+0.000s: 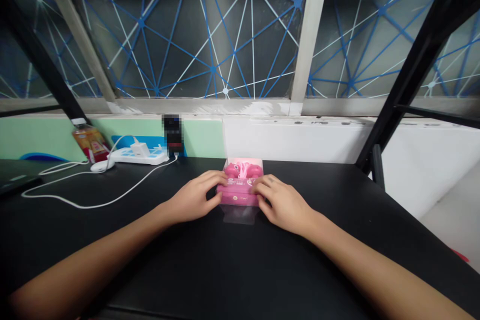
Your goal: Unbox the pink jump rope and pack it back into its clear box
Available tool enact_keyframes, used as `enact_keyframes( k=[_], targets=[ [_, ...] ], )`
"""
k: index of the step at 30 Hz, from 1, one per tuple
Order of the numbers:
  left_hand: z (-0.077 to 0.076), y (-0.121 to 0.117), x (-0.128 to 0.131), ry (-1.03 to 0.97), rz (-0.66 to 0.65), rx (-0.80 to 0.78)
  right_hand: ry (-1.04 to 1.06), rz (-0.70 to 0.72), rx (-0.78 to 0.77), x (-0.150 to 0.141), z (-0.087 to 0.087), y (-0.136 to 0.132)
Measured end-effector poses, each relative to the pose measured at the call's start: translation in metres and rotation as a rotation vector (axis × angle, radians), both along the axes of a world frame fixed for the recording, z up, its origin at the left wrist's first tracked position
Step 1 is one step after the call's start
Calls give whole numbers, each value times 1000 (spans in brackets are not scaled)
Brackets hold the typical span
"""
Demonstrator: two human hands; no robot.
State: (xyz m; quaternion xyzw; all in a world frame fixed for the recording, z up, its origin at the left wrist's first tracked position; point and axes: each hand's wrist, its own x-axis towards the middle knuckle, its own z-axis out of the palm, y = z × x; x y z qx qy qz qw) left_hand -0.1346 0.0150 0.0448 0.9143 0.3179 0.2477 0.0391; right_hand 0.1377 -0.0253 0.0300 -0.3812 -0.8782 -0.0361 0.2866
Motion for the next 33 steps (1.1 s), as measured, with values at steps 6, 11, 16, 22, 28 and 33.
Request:
enact_keyframes(
  k=[6,11,16,22,28,33],
  targets=[
    [-1,-1,2,-12,10,4,88,11,-32,-2,-1,1],
    [-1,1,0,-8,-1,-11,124,72,-71,1,1,3],
    [4,2,-4,-28,-50,-35,136,73,-81,4,2,4],
    [5,2,-7,-53,-77,-40,145,21,-36,2,1,4],
    [4,2,-5,-31,-64,-46,106,-13,-26,1,2,4],
    [5,1,-6,-24,-52,-48,34,-46,-11,-2,4,1]
  ],
)
